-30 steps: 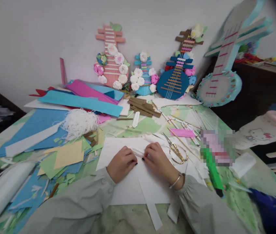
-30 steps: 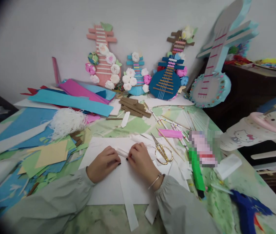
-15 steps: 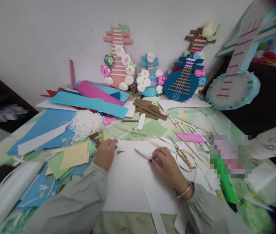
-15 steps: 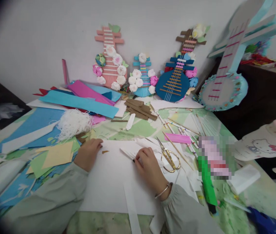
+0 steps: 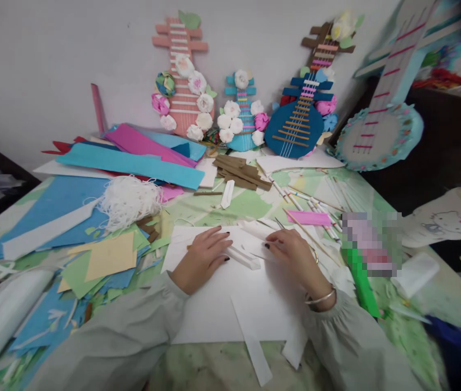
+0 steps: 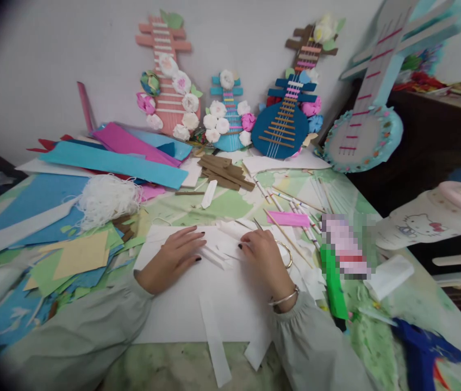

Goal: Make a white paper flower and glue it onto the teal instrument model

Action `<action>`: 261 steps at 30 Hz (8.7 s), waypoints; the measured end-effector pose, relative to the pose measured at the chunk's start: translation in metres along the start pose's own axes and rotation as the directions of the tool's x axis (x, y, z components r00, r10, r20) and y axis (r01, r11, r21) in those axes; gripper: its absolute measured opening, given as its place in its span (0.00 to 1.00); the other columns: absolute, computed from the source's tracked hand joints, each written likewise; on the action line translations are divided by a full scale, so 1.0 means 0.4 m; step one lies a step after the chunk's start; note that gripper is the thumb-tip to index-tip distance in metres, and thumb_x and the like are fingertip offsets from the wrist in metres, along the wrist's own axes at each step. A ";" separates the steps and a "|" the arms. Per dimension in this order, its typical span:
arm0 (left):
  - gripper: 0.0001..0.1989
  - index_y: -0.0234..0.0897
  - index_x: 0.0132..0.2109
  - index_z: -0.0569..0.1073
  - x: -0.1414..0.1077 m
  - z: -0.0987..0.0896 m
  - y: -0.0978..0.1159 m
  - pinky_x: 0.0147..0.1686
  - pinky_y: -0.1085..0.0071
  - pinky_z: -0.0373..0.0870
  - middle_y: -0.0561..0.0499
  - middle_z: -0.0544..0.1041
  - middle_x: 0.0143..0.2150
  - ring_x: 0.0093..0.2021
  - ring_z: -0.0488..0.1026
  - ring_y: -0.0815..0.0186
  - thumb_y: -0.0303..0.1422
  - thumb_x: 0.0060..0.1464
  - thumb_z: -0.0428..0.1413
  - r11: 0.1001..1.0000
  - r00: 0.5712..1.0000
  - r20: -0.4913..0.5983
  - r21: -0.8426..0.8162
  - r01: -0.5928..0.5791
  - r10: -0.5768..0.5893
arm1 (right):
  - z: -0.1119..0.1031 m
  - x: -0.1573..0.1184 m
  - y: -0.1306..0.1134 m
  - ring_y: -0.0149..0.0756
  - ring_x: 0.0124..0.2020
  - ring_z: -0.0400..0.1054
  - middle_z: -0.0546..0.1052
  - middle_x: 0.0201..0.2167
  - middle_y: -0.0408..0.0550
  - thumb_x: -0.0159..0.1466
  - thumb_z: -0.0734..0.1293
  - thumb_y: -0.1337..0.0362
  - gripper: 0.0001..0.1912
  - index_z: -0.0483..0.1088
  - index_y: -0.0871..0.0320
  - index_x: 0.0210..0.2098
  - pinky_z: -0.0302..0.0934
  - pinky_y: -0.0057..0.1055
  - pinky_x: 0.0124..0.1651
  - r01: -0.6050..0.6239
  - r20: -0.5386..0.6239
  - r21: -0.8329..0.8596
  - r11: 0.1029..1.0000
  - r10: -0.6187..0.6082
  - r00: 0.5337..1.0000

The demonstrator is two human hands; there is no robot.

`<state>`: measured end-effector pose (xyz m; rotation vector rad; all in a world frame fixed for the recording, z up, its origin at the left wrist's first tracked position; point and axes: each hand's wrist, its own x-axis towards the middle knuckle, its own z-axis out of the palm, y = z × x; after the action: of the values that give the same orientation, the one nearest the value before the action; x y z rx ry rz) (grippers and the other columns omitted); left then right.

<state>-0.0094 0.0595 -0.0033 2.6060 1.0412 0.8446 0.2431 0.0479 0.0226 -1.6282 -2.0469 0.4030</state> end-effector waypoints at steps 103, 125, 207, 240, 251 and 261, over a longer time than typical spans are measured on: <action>0.14 0.32 0.46 0.69 0.011 -0.036 0.091 0.36 0.65 0.77 0.43 0.79 0.32 0.35 0.79 0.57 0.26 0.50 0.55 -0.278 0.629 0.543 -0.835 0.475 -0.557 | 0.055 -0.027 -0.059 0.42 0.51 0.65 0.68 0.54 0.52 0.54 0.71 0.63 0.25 0.66 0.52 0.51 0.63 0.37 0.49 -0.050 0.106 0.813 0.580 -0.063 0.992; 0.25 0.28 0.47 0.74 0.008 -0.019 0.096 0.38 0.67 0.77 0.44 0.81 0.31 0.34 0.79 0.59 0.34 0.40 0.65 -0.036 0.663 0.386 -0.878 0.476 -0.642 | 0.070 -0.040 -0.091 0.41 0.48 0.67 0.77 0.43 0.47 0.53 0.65 0.71 0.14 0.75 0.54 0.37 0.59 0.38 0.52 -0.001 -0.031 0.749 0.663 0.037 0.999; 0.26 0.27 0.47 0.70 0.000 -0.029 0.075 0.33 0.67 0.77 0.40 0.80 0.34 0.37 0.79 0.54 0.42 0.47 0.61 0.046 0.734 0.418 -0.853 0.520 -0.535 | 0.039 -0.027 -0.065 0.29 0.28 0.66 0.74 0.38 0.49 0.58 0.68 0.61 0.07 0.69 0.58 0.35 0.63 0.27 0.27 -0.033 0.002 0.894 0.446 0.069 0.998; 0.20 0.29 0.43 0.75 0.000 -0.044 0.084 0.27 0.70 0.76 0.41 0.81 0.30 0.27 0.79 0.58 0.37 0.44 0.63 -0.005 0.715 0.481 -0.831 0.556 -0.508 | 0.047 -0.036 -0.080 0.28 0.19 0.66 0.73 0.17 0.42 0.57 0.68 0.64 0.07 0.72 0.61 0.33 0.61 0.26 0.24 -0.232 0.250 0.888 0.398 0.007 0.968; 0.12 0.29 0.33 0.77 -0.010 -0.049 0.077 0.28 0.69 0.74 0.41 0.80 0.29 0.28 0.78 0.59 0.32 0.40 0.64 -0.128 0.791 0.386 -0.920 0.371 -0.474 | 0.045 -0.046 -0.077 0.33 0.27 0.68 0.76 0.26 0.46 0.54 0.65 0.71 0.09 0.77 0.58 0.31 0.62 0.32 0.33 -0.155 0.179 0.943 0.293 -0.057 0.982; 0.22 0.27 0.44 0.74 0.008 -0.033 0.084 0.27 0.69 0.75 0.44 0.80 0.25 0.26 0.77 0.62 0.36 0.43 0.64 0.111 0.719 0.297 -0.881 0.460 -0.628 | 0.052 -0.037 -0.077 0.31 0.25 0.70 0.75 0.24 0.44 0.57 0.70 0.62 0.08 0.74 0.57 0.35 0.64 0.29 0.31 -0.110 0.108 0.870 0.481 0.032 0.994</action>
<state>0.0037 0.0371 0.0220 1.0130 0.9880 0.9936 0.2091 0.0274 0.0181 -1.0104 -1.3537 1.3200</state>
